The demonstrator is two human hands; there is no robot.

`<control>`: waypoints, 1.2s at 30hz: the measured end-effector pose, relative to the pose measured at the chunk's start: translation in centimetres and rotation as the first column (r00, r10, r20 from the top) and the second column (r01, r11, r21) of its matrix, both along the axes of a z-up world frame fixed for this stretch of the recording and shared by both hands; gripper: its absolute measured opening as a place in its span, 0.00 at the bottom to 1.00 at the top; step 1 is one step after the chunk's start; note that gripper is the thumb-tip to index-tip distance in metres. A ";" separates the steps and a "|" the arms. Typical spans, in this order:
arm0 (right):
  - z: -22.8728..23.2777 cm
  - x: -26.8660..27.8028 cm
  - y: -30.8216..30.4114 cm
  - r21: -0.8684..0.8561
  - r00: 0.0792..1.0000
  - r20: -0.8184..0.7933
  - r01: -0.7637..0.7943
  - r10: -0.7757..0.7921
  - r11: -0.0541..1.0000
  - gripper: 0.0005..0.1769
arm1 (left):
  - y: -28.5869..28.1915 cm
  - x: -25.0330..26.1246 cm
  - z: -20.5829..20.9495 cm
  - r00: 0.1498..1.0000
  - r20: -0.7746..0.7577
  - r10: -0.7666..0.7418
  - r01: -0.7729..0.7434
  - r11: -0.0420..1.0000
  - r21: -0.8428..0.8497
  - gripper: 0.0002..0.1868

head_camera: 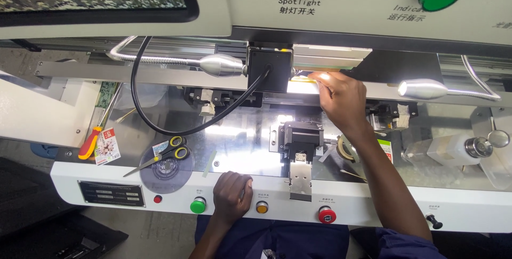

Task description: Cleaning a delicate electronic component inside a bonding machine using a cotton swab and interacting with the machine's control interface.

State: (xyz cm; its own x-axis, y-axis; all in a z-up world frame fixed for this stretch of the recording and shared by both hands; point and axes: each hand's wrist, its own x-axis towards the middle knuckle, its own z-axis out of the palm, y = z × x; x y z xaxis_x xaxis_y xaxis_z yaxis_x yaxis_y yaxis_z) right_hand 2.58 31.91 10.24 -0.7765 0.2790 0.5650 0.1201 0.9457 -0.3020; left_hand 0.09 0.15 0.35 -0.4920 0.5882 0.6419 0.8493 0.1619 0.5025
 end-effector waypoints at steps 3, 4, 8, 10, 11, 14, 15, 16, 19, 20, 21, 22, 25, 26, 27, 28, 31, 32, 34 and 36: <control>-0.4 0.2 0.2 0.037 1.000 -0.017 0.012 -0.011 0.999 0.20 | 0.0 -0.2 -0.1 1.000 0.003 -0.001 0.001 1.000 -0.009 0.07; -0.6 0.2 0.2 0.056 0.999 -0.017 0.032 -0.031 0.998 0.21 | 0.0 -0.1 -0.1 1.000 0.004 -0.006 0.006 1.000 -0.012 0.07; -1.0 -1.1 -0.5 0.096 0.995 0.076 0.054 -0.062 0.994 0.15 | 0.0 -0.1 -0.2 1.000 0.003 -0.008 0.008 1.000 -0.018 0.07; -1.5 -0.9 0.3 0.153 0.993 0.089 0.065 -0.079 0.986 0.18 | 0.0 -0.1 -0.1 1.000 0.011 -0.003 0.003 1.000 -0.011 0.07; -1.1 -0.3 0.4 0.154 0.993 0.089 0.064 -0.078 0.986 0.18 | 0.0 -0.2 -0.1 1.000 0.012 -0.002 0.002 1.000 -0.010 0.07; -0.3 1.0 0.7 0.079 0.999 -0.030 0.018 -0.015 0.997 0.23 | 0.0 -0.2 -0.3 1.000 0.002 0.002 -0.002 1.000 -0.020 0.08; -0.4 1.1 0.7 0.080 0.999 -0.034 0.024 -0.022 0.997 0.22 | 0.0 -0.2 -0.3 1.000 0.000 -0.004 0.004 1.000 -0.017 0.08; -0.4 1.2 0.7 0.081 0.999 -0.037 0.031 -0.028 0.996 0.22 | 0.0 -0.2 -0.2 1.000 -0.002 -0.011 0.011 1.000 -0.015 0.08; -1.6 -0.7 0.2 0.146 0.998 0.035 0.041 -0.047 0.988 0.18 | -0.1 0.0 -0.7 1.000 -0.001 -0.001 0.001 1.000 -0.020 0.07; -1.6 -0.8 0.2 0.145 0.998 0.034 0.040 -0.045 0.989 0.18 | 0.0 0.0 -0.6 1.000 -0.002 0.000 0.000 1.000 -0.021 0.07; -1.7 -1.0 0.1 0.163 0.996 0.062 0.050 -0.061 0.985 0.19 | 0.0 0.1 -0.6 1.000 0.002 0.002 -0.002 1.000 -0.020 0.07; -1.8 -1.1 0.0 0.182 0.993 0.090 0.059 -0.077 0.981 0.20 | -0.1 0.0 -0.5 1.000 0.005 0.003 -0.003 1.000 -0.020 0.07; -0.7 1.1 0.7 0.118 0.999 0.009 0.047 -0.049 0.992 0.22 | -0.2 0.0 -0.8 1.000 -0.010 0.002 -0.002 1.000 -0.027 0.07; -0.8 1.4 0.9 0.120 0.999 0.012 0.047 -0.049 0.992 0.22 | -0.1 0.0 -0.7 1.000 -0.007 0.002 -0.002 1.000 -0.025 0.07; -0.8 1.8 1.1 0.113 0.998 -0.011 0.069 -0.068 0.991 0.22 | -0.1 -0.1 -0.6 1.000 -0.006 -0.001 0.001 1.000 -0.020 0.08; -0.9 2.3 1.3 0.106 0.996 -0.034 0.091 -0.088 0.990 0.22 | 0.0 -0.1 -0.4 1.000 -0.005 -0.003 0.003 1.000 -0.016 0.08; -1.0 0.8 0.6 0.143 0.997 0.022 0.067 -0.071 0.987 0.23 | 0.0 -0.1 -0.1 1.000 -0.017 -0.010 0.010 1.000 -0.019 0.08; -1.3 0.1 0.2 0.143 0.997 0.019 0.070 -0.073 0.987 0.23 | 0.0 0.0 -0.1 1.000 -0.020 -0.013 0.013 1.000 -0.019 0.08; -1.7 -1.1 -0.4 0.185 0.991 0.107 0.059 -0.080 0.981 0.20 | 0.1 0.1 -0.2 1.000 -0.021 0.003 -0.003 1.000 -0.013 0.08; -1.8 -0.3 0.2 0.186 0.987 0.117 0.084 -0.107 0.979 0.21 | 0.1 0.2 -0.3 1.000 -0.022 -0.006 0.006 1.000 -0.023 0.08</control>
State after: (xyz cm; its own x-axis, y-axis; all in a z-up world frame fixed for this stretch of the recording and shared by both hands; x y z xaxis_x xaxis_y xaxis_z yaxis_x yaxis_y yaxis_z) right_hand 2.24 32.14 8.45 -0.8194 0.2580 0.5119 0.2387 0.9655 -0.1045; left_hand 0.26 0.24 0.04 -0.4739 0.6055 0.6393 0.8613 0.1677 0.4796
